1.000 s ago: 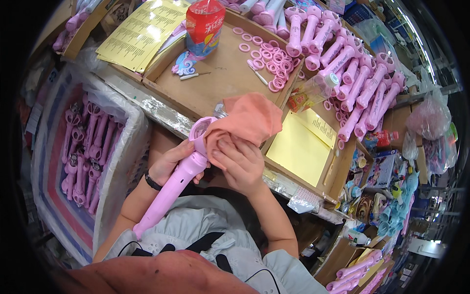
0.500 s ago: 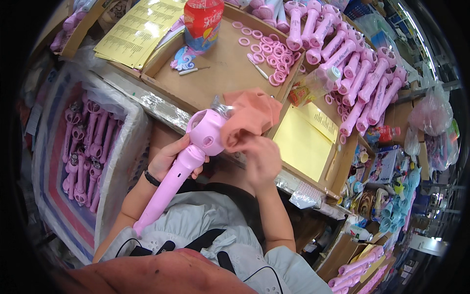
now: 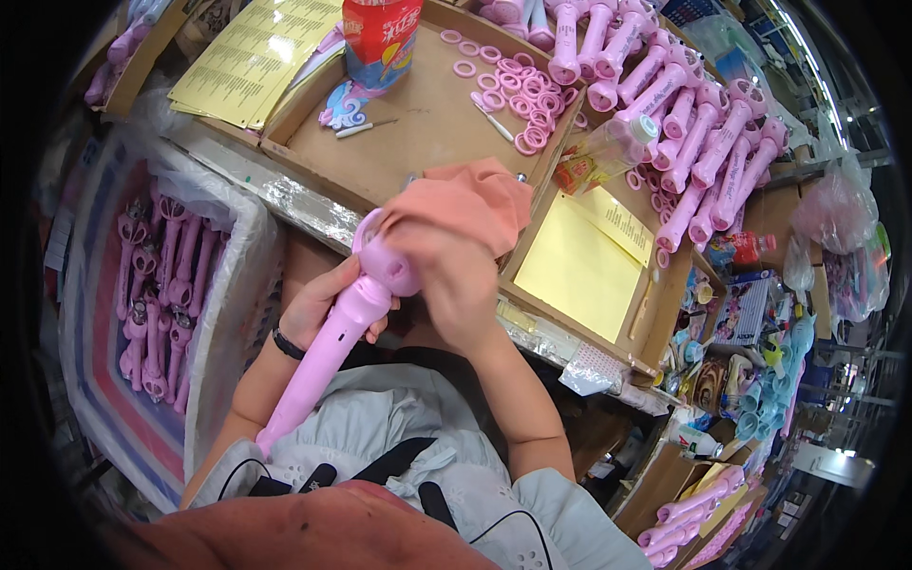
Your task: The person assembles a pink light stick by attaching a silver crown to the top, wiping the surface with a cloth, and applying a sticker to the handle. The person then uses a small metal tool to adjust the crown and continues wiping the light stick.
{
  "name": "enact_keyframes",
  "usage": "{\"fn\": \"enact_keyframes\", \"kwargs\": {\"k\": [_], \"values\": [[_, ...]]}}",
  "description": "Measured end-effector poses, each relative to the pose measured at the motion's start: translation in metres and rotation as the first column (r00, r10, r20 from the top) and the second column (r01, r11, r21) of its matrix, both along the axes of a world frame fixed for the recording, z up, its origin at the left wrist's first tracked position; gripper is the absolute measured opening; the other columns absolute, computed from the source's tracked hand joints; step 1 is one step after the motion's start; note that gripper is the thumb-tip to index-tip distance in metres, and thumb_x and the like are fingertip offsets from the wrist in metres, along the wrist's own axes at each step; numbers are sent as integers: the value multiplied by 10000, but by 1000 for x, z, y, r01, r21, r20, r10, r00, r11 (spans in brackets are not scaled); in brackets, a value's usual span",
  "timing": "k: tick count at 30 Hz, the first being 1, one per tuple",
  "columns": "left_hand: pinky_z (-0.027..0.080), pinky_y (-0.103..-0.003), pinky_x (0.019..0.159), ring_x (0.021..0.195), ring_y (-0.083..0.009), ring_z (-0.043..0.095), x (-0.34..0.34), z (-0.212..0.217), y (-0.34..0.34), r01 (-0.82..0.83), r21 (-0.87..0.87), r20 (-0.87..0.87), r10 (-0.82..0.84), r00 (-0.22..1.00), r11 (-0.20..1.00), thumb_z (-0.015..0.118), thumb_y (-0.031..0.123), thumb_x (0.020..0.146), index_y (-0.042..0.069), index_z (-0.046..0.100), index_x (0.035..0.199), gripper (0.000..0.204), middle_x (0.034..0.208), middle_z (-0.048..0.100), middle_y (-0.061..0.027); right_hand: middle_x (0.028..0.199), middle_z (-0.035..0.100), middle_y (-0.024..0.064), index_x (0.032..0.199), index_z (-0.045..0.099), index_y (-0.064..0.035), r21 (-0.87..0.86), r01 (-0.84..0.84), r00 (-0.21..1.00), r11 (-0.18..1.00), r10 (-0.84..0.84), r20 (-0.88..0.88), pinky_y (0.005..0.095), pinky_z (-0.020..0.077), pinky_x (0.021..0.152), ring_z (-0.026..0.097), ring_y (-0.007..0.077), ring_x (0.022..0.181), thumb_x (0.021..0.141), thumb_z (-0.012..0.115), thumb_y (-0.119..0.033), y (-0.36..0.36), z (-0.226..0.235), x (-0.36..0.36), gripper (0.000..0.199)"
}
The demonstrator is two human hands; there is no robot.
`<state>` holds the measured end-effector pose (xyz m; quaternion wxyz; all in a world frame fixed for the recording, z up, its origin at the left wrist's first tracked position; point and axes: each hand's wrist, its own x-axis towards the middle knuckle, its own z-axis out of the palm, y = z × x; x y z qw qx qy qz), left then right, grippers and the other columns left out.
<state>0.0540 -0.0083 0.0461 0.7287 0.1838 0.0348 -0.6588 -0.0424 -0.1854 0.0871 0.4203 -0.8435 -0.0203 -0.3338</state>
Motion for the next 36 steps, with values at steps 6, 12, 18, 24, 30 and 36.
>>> {"fn": "enact_keyframes", "kwargs": {"k": [6, 12, 18, 24, 30, 36], "values": [[589, -366, 593, 703, -268, 683, 0, -8, 3, 13, -49, -2, -13, 1000, 999, 458, 405, 1005, 43, 501, 1228, 427, 985, 661, -193, 1034, 671, 93, 1012, 681, -97, -311, 52, 998, 949, -60, -16, 345, 454, 861, 608, 240, 991, 873, 519, 8, 7, 10, 8, 237], [581, -400, 628, 773, -316, 671, 4, -15, 6, 43, -98, -78, -50, 996, 994, 406, 459, 1010, 23, 482, 1297, 528, 1051, 644, -211, 1112, 628, 179, 1061, 644, -11, 74, 507, 862, 859, -505, -54, 395, 441, 884, 583, 326, 1016, 912, 545, -58, -47, 12, 10, 184], [583, -405, 631, 784, -315, 675, 6, -20, 5, 40, -118, -44, -46, 998, 992, 410, 468, 1006, 13, 482, 1288, 540, 1065, 637, -219, 688, 626, 86, 912, 694, -27, -340, 372, 903, 864, -422, -85, 360, 486, 622, 607, 274, 628, 778, 685, 24, -15, -16, -87, 143], [582, -406, 633, 782, -304, 677, 5, -13, 6, 53, -73, -69, -58, 996, 996, 416, 484, 1000, 11, 488, 1279, 554, 1060, 638, -213, 1069, 611, 84, 1036, 701, -83, -646, 390, 709, 656, -662, -244, 403, 438, 855, 567, 290, 978, 752, 766, -210, -1, -65, -128, 317], [588, -414, 645, 748, -300, 687, 4, -6, 3, 44, -71, -119, -53, 991, 996, 446, 416, 1009, 33, 477, 1281, 470, 1039, 656, -226, 1000, 638, 22, 998, 720, -135, -617, 356, 847, 702, -521, -103, 375, 450, 813, 581, 233, 928, 687, 811, -198, -24, -85, -147, 330], [589, -403, 645, 754, -301, 687, 5, -6, 3, 33, -67, -111, -40, 993, 997, 417, 418, 1019, 15, 490, 1270, 480, 1039, 649, -229, 890, 672, 36, 920, 713, -89, -455, 369, 895, 810, -442, -61, 362, 473, 707, 624, 243, 769, 695, 794, -73, -33, -87, -150, 240]]}}
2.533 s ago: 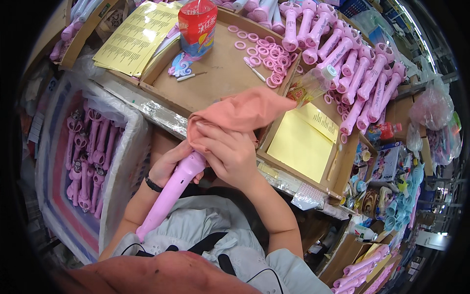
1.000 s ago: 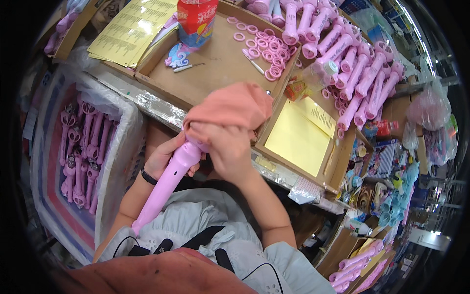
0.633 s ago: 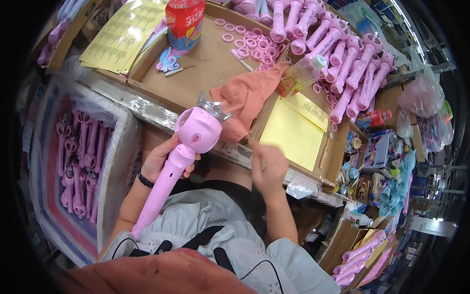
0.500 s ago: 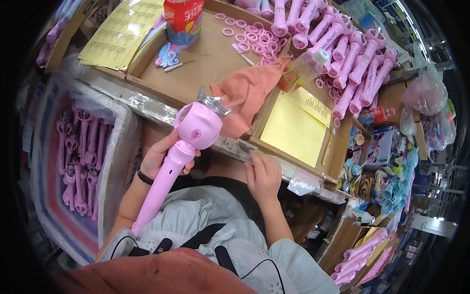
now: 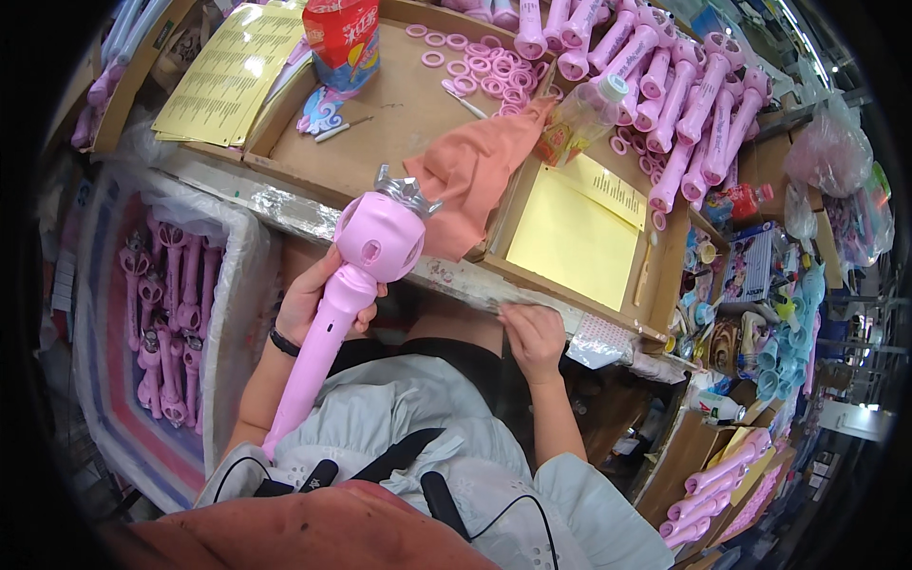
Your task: The person assembles a pink light stick by attaching a silver crown to the top, wiping the surface with a cloth, and applying a sticker to the handle. The person then uses a small metal tool to adjust the crown and continues wiping the light stick.
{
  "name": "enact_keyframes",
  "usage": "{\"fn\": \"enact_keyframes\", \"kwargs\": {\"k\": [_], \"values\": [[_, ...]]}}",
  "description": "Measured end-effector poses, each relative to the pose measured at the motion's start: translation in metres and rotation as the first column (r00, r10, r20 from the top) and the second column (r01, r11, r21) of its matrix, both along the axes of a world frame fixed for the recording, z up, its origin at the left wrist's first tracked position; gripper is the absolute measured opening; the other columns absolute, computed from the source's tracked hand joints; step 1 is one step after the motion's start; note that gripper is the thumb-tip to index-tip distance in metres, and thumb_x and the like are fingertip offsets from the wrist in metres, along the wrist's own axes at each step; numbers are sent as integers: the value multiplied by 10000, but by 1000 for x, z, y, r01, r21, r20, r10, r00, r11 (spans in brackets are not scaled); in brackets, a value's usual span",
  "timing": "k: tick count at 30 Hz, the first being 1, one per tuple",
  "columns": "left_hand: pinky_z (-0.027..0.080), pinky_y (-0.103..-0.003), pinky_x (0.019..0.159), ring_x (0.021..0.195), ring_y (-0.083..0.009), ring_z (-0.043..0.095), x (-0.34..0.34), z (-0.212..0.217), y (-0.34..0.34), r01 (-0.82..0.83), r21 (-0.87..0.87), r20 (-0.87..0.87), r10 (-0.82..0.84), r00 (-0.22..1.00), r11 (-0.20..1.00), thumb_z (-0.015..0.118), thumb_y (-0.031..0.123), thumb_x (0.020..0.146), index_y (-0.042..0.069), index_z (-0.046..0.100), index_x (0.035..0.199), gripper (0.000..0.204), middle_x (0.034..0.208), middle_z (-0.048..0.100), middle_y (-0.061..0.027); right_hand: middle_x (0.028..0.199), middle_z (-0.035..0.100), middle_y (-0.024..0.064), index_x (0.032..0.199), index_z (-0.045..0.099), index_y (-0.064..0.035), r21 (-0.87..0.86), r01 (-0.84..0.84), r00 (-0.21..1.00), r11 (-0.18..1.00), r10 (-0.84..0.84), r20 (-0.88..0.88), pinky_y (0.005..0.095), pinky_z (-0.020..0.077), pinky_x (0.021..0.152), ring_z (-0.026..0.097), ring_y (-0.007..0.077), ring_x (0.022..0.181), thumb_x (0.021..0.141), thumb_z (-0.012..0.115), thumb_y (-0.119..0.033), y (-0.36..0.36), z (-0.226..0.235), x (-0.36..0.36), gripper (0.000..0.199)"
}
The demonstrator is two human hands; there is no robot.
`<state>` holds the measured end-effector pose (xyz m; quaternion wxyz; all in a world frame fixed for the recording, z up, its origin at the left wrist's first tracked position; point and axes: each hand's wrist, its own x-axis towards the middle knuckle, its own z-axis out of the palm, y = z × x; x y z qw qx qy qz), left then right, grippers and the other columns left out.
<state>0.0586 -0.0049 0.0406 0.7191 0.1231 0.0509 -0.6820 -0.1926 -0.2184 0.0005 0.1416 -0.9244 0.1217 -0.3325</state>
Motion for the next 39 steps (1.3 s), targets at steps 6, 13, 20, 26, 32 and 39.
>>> {"fn": "enact_keyframes", "kwargs": {"k": [6, 13, 20, 26, 32, 39], "values": [[590, -401, 643, 762, -303, 687, -1, -1, 0, -12, -21, 23, 13, 1000, 1000, 411, 424, 1019, 14, 482, 1287, 495, 1057, 638, -236, 963, 644, 165, 1066, 554, 27, 665, -108, 949, 739, -122, 290, 253, 510, 683, 646, 168, 745, 916, 535, 49, 27, 27, 43, 153], [582, -399, 633, 745, -318, 678, -4, -4, 1, -36, -21, -18, 35, 999, 999, 422, 442, 1009, 14, 477, 1296, 518, 1058, 632, -244, 871, 586, 103, 951, 616, -7, 636, -140, 965, 759, -38, 258, 273, 457, 634, 552, 193, 706, 866, 681, -33, 36, 66, 107, 110], [569, -398, 621, 730, -312, 672, -4, -5, 1, -45, -42, 27, 46, 999, 998, 437, 451, 1002, 17, 472, 1304, 530, 1055, 632, -239, 906, 607, 116, 929, 607, 0, 758, -87, 979, 646, -87, 187, 292, 482, 715, 606, 231, 797, 867, 666, -15, 43, 68, 134, 87], [562, -398, 614, 722, -313, 666, -4, -6, 0, -60, -64, 57, 64, 996, 996, 433, 452, 1002, 17, 471, 1307, 533, 1055, 631, -237, 955, 599, 125, 940, 590, 15, 654, -174, 969, 736, 11, 245, 287, 487, 741, 606, 214, 834, 878, 644, -1, 46, 67, 132, 84], [558, -401, 619, 705, -311, 658, -5, -6, 0, -70, -79, 53, 75, 996, 994, 421, 441, 1008, 15, 474, 1300, 519, 1063, 628, -238, 949, 600, 118, 925, 582, 14, 694, -122, 978, 710, -34, 207, 266, 494, 716, 609, 192, 800, 884, 646, -11, 46, 67, 136, 80], [558, -396, 626, 709, -308, 664, -5, -6, -1, -70, -84, 48, 74, 996, 994, 414, 443, 1010, 14, 473, 1299, 521, 1060, 627, -242, 870, 618, 118, 909, 598, -6, 646, -121, 969, 754, -52, 242, 306, 488, 687, 610, 248, 772, 868, 666, -23, 48, 67, 135, 81]]}}
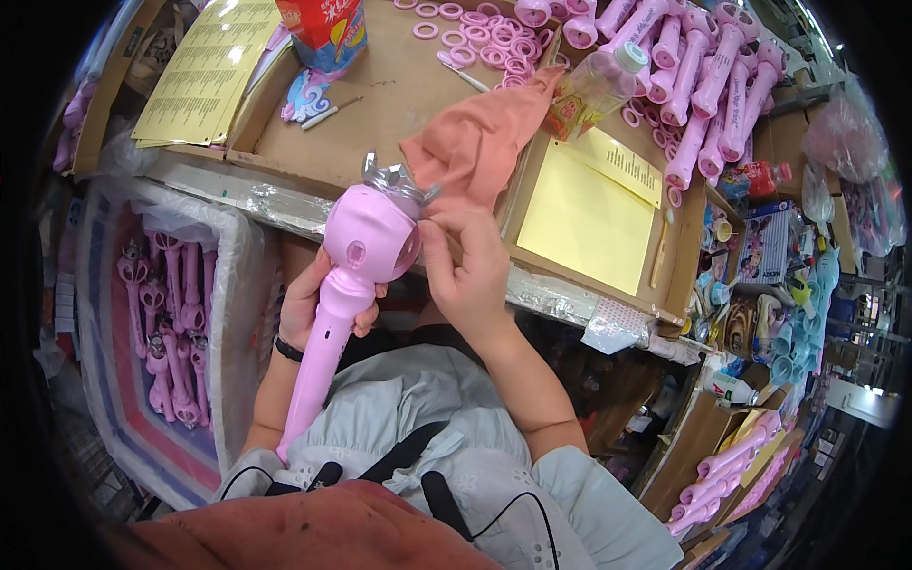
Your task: The person assembles a pink light stick by attaching a silver crown to the top, wiping the surface with a cloth, and applying a sticker to the handle. The person then uses a small metal tool to adjust the crown and continues wiping the light stick.
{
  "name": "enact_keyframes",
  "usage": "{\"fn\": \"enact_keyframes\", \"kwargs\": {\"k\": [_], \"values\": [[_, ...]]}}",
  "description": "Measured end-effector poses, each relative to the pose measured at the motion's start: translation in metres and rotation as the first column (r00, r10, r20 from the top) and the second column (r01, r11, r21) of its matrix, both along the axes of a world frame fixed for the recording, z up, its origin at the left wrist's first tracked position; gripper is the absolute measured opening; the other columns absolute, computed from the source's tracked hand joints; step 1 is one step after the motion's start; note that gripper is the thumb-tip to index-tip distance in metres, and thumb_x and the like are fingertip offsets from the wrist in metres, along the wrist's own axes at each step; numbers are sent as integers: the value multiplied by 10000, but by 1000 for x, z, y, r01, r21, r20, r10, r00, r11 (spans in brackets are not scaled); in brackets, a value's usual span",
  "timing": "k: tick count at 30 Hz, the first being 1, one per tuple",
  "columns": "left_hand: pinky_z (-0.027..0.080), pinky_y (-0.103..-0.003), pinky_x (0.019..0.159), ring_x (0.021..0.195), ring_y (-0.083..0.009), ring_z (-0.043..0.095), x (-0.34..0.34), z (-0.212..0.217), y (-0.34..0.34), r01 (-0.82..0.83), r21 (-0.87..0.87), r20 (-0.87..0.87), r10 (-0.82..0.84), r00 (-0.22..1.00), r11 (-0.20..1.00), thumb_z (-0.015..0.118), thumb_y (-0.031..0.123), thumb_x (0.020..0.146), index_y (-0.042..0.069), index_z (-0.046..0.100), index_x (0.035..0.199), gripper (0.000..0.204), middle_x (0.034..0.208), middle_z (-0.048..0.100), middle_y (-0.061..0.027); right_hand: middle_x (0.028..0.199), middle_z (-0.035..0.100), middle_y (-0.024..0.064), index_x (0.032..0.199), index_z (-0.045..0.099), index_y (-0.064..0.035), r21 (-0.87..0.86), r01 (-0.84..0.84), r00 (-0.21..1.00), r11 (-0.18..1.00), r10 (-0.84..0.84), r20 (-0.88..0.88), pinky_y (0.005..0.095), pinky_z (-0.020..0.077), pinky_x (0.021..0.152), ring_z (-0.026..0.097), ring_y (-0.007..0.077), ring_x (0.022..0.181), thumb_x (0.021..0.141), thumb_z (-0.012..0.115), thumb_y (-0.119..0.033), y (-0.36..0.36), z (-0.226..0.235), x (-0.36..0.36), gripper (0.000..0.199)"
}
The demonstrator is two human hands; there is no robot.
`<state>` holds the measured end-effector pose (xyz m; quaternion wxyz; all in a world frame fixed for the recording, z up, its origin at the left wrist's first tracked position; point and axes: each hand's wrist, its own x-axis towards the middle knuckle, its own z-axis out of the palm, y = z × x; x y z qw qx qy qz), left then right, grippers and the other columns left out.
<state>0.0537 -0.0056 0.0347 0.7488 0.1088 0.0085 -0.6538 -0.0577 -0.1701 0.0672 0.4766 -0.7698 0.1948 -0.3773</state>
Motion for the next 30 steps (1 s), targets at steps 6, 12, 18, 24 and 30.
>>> {"fn": "enact_keyframes", "kwargs": {"k": [6, 12, 18, 24, 30], "values": [[557, -393, 617, 708, -306, 668, -1, 2, -1, -4, 9, -3, 4, 1000, 1000, 410, 447, 1010, 20, 465, 1306, 522, 1043, 627, -233, 847, 538, 34, 938, 558, 1, -79, -13, 1000, 997, 12, -16, 191, 408, 619, 509, 70, 692, 922, 602, 0, 0, -3, -2, 47], [554, -386, 608, 696, -300, 667, -1, 2, -1, -12, 12, 19, 12, 1000, 1000, 399, 447, 1014, 25, 450, 1318, 523, 1049, 623, -230, 844, 595, 115, 895, 602, 1, -3, 63, 996, 998, -63, -68, 300, 481, 648, 587, 218, 711, 863, 681, -29, 6, 2, -4, 90], [556, -382, 608, 705, -299, 668, -2, 2, -1, -11, 20, 14, 10, 1000, 1000, 394, 448, 1016, 35, 441, 1329, 520, 1046, 621, -226, 827, 597, 115, 891, 606, -7, -19, 60, 995, 998, -62, -76, 310, 478, 648, 598, 242, 721, 856, 689, -37, 6, 7, -7, 95], [557, -381, 607, 713, -303, 667, -2, 0, 0, -3, 24, 5, 3, 1000, 1000, 400, 450, 1014, 41, 437, 1335, 521, 1051, 617, -229, 842, 607, 120, 886, 604, -8, -75, 48, 997, 996, -53, -59, 322, 483, 650, 605, 255, 720, 857, 680, -33, 6, 6, -6, 86], [558, -386, 605, 720, -311, 665, -3, -1, 0, -14, 8, -15, 14, 1000, 1000, 403, 452, 1013, 41, 435, 1338, 525, 1057, 611, -240, 844, 609, 119, 889, 605, -7, -70, 55, 997, 996, -58, -44, 318, 487, 642, 607, 250, 708, 860, 681, -39, 6, 5, -6, 87]]}}
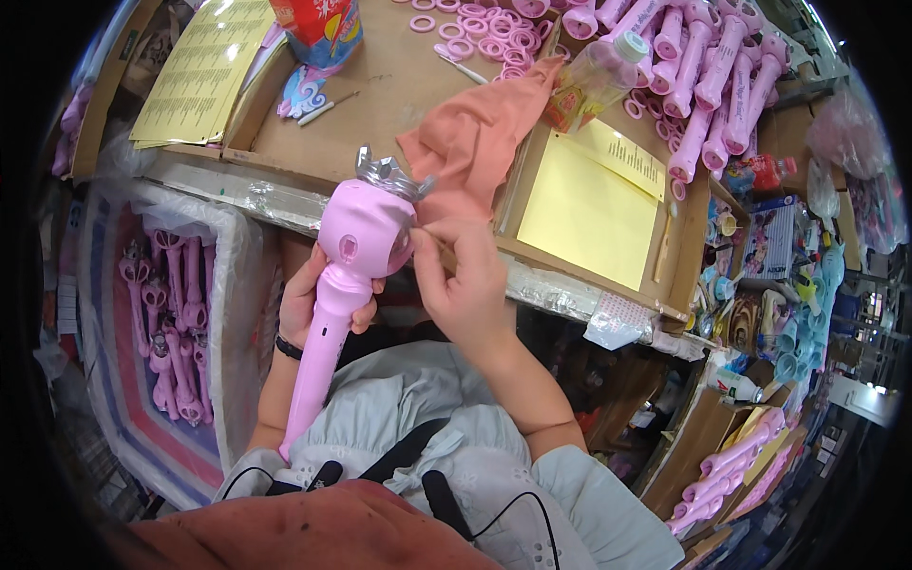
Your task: The person assembles a pink light stick by attaching a silver crown to the top, wiping the surface with a cloth, and applying a sticker to the handle. The person then uses a small metal tool to adjust the crown and continues wiping the light stick.
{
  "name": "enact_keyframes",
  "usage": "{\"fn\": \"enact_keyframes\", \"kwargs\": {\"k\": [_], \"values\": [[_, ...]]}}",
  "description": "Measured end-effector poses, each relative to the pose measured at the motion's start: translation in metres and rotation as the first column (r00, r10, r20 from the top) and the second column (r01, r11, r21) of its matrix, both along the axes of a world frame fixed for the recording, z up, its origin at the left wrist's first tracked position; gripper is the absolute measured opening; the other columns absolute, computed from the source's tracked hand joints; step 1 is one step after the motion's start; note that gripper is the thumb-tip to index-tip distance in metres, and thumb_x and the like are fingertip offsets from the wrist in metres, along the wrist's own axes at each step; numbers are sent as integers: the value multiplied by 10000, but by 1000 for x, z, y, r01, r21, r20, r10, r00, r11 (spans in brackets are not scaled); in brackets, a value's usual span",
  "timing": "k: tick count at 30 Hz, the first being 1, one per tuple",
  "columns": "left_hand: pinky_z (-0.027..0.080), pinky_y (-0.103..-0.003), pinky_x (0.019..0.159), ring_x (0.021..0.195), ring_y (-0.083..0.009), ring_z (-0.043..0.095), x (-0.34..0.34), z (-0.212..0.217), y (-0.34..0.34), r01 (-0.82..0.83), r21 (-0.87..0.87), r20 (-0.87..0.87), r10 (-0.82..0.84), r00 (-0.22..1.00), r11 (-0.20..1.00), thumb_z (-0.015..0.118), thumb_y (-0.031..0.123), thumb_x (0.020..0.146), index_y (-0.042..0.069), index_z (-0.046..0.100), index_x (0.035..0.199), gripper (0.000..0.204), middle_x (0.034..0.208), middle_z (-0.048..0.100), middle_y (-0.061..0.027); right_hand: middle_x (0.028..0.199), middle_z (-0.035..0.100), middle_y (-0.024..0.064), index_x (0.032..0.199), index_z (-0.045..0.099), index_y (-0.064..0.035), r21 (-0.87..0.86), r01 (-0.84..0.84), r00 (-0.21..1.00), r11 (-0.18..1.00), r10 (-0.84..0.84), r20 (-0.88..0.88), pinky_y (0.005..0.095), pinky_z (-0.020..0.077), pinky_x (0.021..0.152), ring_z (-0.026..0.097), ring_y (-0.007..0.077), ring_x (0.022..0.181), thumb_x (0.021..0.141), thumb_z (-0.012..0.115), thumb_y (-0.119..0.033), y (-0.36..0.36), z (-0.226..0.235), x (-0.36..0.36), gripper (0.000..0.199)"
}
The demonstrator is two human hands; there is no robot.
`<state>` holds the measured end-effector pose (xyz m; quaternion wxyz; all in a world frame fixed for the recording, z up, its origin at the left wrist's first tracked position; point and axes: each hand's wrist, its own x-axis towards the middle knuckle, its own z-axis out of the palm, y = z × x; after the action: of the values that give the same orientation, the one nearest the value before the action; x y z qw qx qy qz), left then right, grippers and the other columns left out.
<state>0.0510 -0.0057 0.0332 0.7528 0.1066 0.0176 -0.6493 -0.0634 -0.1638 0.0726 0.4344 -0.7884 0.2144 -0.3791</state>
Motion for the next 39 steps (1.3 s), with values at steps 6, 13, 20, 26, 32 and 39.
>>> {"fn": "enact_keyframes", "kwargs": {"k": [6, 13, 20, 26, 32, 39], "values": [[561, -392, 602, 716, -320, 665, 0, 1, -1, -15, 1, -13, 15, 1000, 1000, 401, 450, 1013, 31, 442, 1326, 525, 1052, 611, -247, 877, 577, 70, 922, 572, 14, -85, -51, 998, 995, 47, -43, 221, 452, 676, 548, 98, 748, 890, 628, 18, -2, 1, -2, 65], [563, -393, 603, 715, -322, 663, 0, 1, -1, -31, -11, -1, 31, 1000, 999, 392, 440, 1018, 26, 438, 1327, 519, 1049, 611, -255, 859, 579, 72, 910, 583, 4, -51, -17, 1000, 999, 16, -10, 238, 452, 663, 554, 123, 733, 893, 643, -18, -7, -3, 3, 66], [496, -379, 523, 671, -322, 616, -1, -5, 1, -24, 57, 17, 23, 1000, 998, 388, 492, 1007, 74, 386, 1384, 562, 1062, 554, -282, 882, 618, 85, 974, 635, 9, 281, -169, 981, 945, 133, 144, 257, 478, 681, 607, 158, 757, 882, 656, -21, -26, -4, 0, 99], [472, -365, 509, 675, -316, 612, -1, -8, 2, -13, 26, -32, 14, 999, 1000, 393, 525, 996, 65, 380, 1394, 609, 1077, 551, -270, 895, 629, 83, 958, 661, 12, 70, -285, 951, 956, 273, 143, 249, 480, 700, 618, 155, 788, 849, 667, 17, -39, -1, 8, 109], [478, -365, 513, 665, -311, 602, -2, -9, 3, -14, 36, -49, 15, 999, 999, 403, 544, 986, 65, 379, 1398, 632, 1086, 545, -265, 827, 641, 57, 925, 687, -29, 80, -340, 939, 937, 332, 93, 289, 486, 743, 631, 181, 788, 789, 706, 12, -39, 10, 12, 143], [486, -369, 512, 671, -316, 601, -2, -8, 2, -11, 19, -105, 13, 994, 1000, 405, 547, 984, 72, 363, 1410, 638, 1088, 539, -270, 857, 645, -12, 914, 712, -131, -378, -352, 924, 856, 382, 5, 350, 310, 930, 583, 188, 896, 766, 718, -80, -63, 15, 24, 157]]}}
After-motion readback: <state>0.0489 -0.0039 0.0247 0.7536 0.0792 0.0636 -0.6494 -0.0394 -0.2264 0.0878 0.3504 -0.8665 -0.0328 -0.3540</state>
